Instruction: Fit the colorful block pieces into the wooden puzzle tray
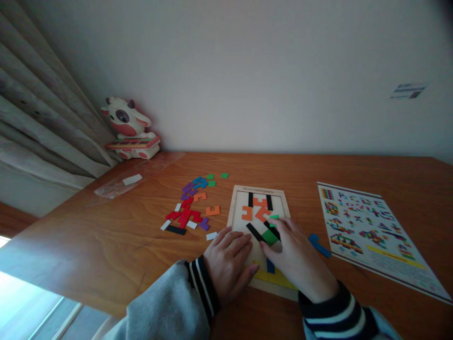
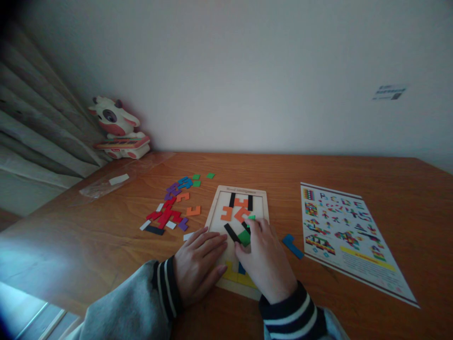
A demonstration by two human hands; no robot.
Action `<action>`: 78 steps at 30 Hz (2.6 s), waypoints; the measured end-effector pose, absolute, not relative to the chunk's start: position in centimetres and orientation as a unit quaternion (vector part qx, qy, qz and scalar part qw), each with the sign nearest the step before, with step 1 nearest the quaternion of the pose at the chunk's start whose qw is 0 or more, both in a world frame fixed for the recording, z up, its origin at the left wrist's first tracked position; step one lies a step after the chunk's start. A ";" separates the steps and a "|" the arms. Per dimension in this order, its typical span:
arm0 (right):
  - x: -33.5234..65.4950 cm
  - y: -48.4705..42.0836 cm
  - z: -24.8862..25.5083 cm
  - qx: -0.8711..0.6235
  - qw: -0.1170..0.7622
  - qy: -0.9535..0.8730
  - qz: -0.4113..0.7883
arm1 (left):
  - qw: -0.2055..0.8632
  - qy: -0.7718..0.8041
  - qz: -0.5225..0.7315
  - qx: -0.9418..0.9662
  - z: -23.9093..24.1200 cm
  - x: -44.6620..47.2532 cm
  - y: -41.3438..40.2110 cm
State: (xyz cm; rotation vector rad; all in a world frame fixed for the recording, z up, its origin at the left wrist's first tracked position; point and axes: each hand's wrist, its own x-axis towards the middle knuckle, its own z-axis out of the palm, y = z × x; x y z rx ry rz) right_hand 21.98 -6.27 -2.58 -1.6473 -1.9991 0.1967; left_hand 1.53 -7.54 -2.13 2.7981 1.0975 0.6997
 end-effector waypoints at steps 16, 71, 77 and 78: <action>23.5 -5.0 -3.3 -0.618 0.258 -0.742 0.002 | 0.036 0.400 0.247 0.882 -2.0 1.2 -7.0; 28.8 -5.0 -1.6 -0.698 0.323 -0.626 0.128 | 0.003 0.370 0.226 0.901 -1.7 -0.6 -5.6; 29.7 -5.0 -2.5 -0.702 0.239 -0.671 0.002 | 0.005 0.379 0.214 0.900 -1.9 -0.7 -5.7; 29.4 -5.0 -2.4 -0.702 0.226 -0.675 -0.031 | 0.005 0.378 0.216 0.900 -1.8 -0.7 -5.7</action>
